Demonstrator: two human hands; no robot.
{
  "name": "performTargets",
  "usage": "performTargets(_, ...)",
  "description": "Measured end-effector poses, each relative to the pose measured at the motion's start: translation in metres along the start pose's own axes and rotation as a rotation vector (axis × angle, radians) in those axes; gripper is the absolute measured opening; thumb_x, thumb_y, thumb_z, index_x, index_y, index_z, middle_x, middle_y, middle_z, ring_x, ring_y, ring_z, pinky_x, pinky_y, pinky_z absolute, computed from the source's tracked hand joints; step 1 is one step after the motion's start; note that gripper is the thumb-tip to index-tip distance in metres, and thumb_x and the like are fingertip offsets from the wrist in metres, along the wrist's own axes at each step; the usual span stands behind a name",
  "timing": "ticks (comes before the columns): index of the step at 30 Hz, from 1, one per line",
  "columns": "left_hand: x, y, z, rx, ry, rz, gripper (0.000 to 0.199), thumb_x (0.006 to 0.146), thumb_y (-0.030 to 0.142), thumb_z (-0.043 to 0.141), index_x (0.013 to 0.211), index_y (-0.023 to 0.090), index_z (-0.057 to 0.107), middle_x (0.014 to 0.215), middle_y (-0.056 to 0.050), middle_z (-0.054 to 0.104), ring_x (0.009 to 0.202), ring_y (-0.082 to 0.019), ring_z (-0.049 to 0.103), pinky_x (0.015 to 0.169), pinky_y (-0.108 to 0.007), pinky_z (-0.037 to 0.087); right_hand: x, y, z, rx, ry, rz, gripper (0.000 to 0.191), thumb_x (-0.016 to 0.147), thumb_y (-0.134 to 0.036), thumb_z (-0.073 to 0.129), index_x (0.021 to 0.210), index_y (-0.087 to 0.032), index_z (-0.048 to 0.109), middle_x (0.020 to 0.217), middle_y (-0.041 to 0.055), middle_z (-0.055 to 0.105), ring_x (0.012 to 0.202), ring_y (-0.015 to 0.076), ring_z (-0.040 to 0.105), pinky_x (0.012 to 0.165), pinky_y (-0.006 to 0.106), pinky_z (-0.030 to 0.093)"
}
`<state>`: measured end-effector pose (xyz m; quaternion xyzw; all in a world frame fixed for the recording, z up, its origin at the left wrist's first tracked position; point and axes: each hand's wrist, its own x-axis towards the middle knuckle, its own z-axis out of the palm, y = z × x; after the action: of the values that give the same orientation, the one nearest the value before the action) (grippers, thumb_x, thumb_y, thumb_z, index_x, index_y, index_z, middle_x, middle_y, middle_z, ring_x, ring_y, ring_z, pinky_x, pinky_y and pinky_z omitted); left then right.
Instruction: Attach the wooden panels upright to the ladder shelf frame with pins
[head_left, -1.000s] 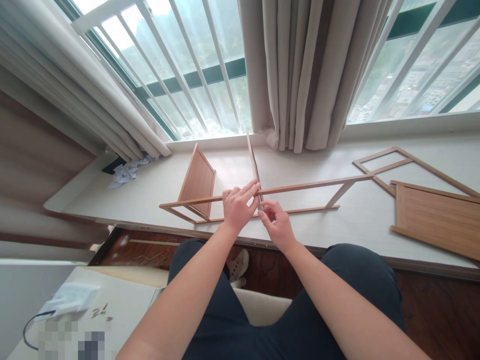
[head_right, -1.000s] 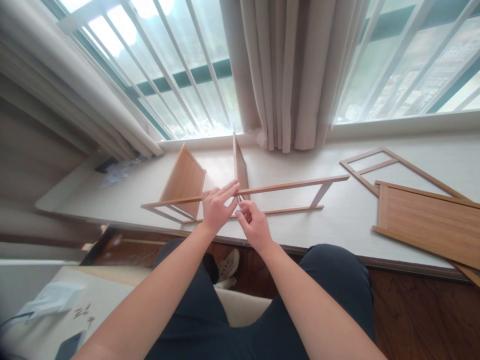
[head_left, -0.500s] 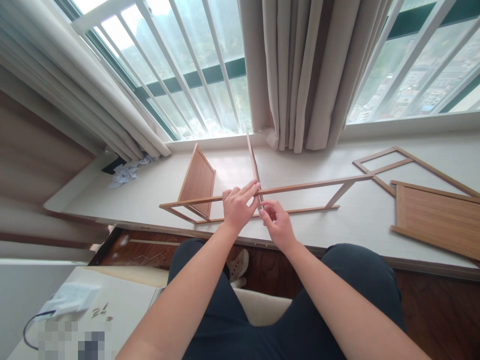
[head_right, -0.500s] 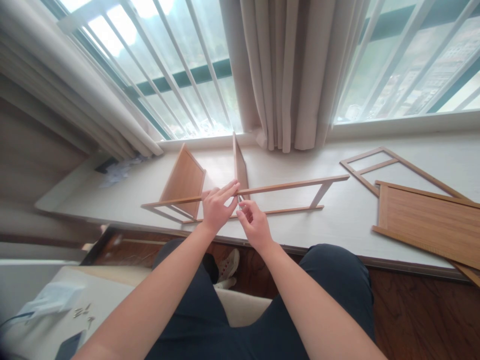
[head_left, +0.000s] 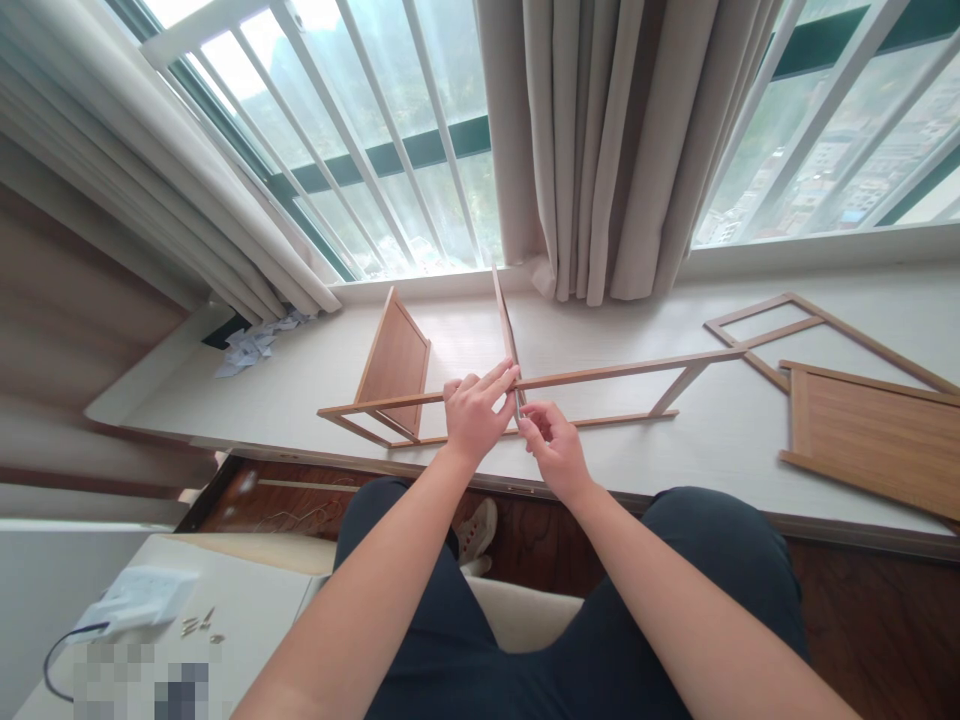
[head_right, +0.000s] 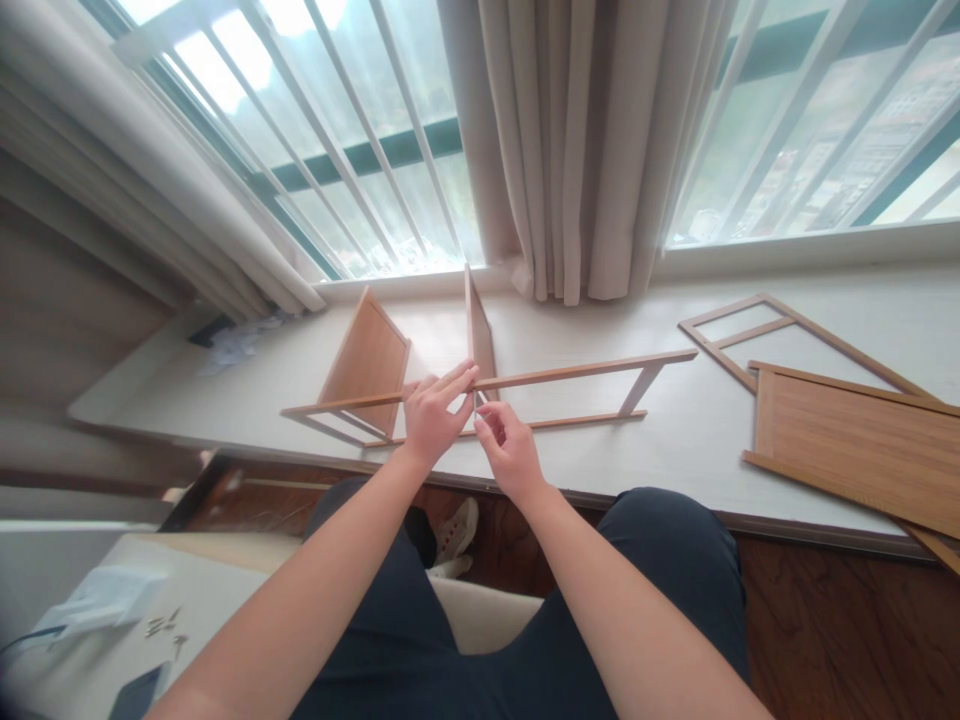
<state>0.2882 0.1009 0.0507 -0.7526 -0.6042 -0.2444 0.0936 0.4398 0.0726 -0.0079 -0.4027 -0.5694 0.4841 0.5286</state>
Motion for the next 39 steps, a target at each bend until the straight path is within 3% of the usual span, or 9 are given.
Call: performTargets(39,-0.0001,0.0000,0.0017,0.009,0.040,0.022,0.035,0.096,0.027,0.064,0.128,0.036,0.075,0.139,0.006,0.069,0.090,-0.021,0.071,0.090,-0.045,0.041,-0.0016,0.0084,0.0039,0.081,-0.027,0.053,0.021,0.104,-0.038,0.048,0.108,-0.022,0.062,0.078,-0.0002,0.064,0.057,0.0136,0.055,0.054,0.027,0.047)
